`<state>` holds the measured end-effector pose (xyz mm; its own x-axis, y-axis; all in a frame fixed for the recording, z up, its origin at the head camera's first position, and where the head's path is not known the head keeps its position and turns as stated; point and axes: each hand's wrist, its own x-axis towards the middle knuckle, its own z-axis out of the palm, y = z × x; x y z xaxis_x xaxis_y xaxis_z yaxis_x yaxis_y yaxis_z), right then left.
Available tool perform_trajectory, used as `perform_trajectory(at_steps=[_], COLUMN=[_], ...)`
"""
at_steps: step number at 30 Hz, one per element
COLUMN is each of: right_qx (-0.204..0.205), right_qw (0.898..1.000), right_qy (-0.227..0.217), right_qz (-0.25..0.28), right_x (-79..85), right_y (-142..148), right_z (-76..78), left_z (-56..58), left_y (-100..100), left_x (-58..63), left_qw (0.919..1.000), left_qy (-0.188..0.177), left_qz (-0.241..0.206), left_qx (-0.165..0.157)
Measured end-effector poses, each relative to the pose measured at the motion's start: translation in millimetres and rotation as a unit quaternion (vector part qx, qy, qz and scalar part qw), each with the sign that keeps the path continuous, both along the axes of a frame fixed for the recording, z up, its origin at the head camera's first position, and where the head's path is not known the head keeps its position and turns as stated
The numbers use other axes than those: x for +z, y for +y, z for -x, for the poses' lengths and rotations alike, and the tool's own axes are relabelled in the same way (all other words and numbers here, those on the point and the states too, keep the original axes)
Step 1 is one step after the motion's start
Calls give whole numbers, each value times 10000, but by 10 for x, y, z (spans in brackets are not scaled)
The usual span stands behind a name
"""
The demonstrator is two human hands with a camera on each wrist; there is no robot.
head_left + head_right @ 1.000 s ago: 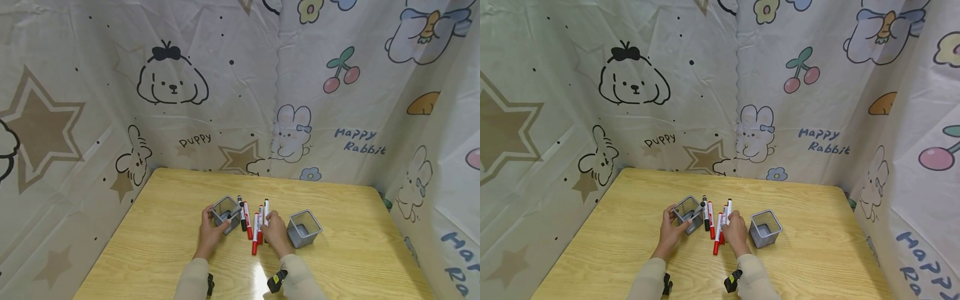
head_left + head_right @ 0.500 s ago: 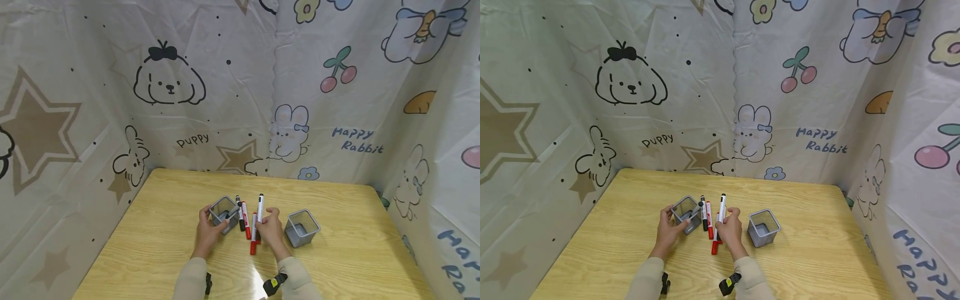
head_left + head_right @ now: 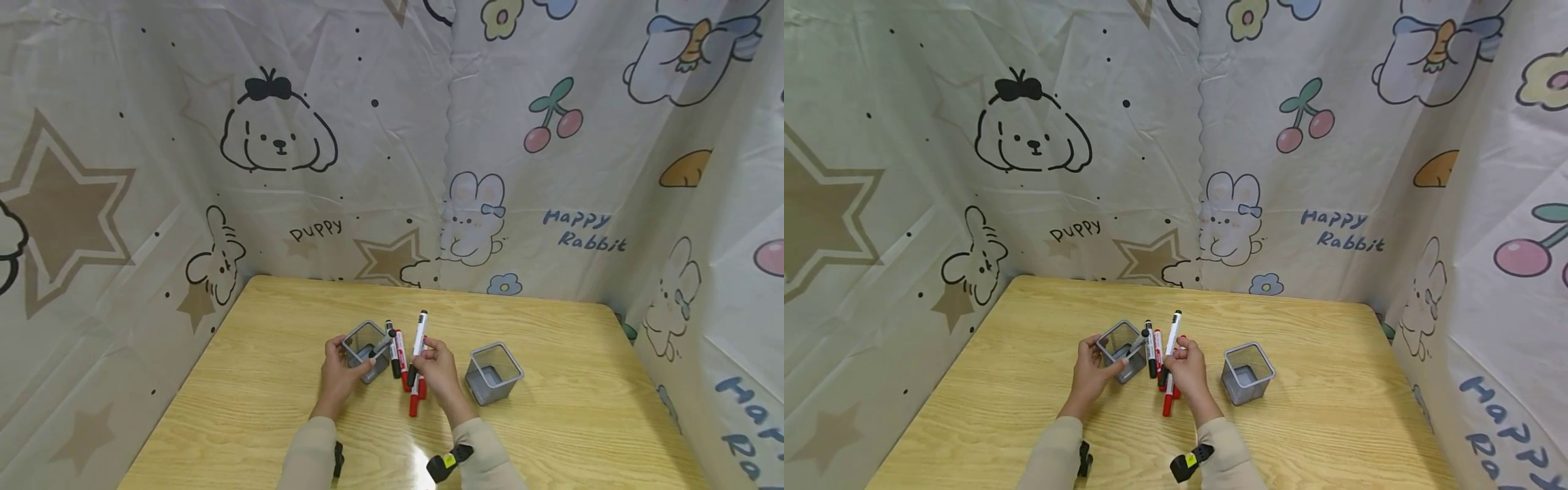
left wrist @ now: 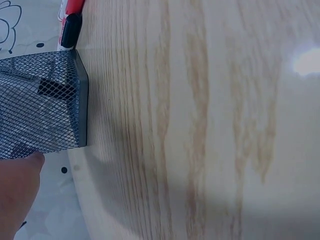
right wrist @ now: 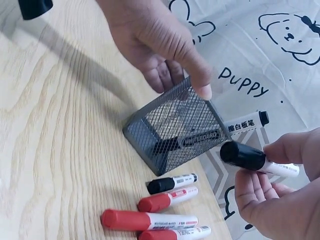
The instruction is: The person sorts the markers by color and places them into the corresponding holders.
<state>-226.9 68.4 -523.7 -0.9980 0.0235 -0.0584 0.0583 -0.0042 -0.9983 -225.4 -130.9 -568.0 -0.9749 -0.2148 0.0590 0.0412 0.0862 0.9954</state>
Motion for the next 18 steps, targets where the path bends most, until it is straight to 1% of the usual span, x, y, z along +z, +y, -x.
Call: perform_trajectory(at_steps=[4,6,15,18], right_qx=[124,99,-213,-305], right_qw=[9988,9983,9993,9991], right_qy=[-131,-158,82,145], right_qz=[457,556,305,272], right_x=[33,48,123,189], right_y=[-22,-35,-101,-120], right_z=[-10,-6,54,46], left_z=[9,13,34,28], left_y=[-5,-4,-2,-8], left_x=[-2,-3,-15,-19], left_qw=[10000,10000,9999,9998], left_qy=[24,21,-58,-66], left_qz=[-66,-71,137,196], left_qx=[-43,-52,3,-4])
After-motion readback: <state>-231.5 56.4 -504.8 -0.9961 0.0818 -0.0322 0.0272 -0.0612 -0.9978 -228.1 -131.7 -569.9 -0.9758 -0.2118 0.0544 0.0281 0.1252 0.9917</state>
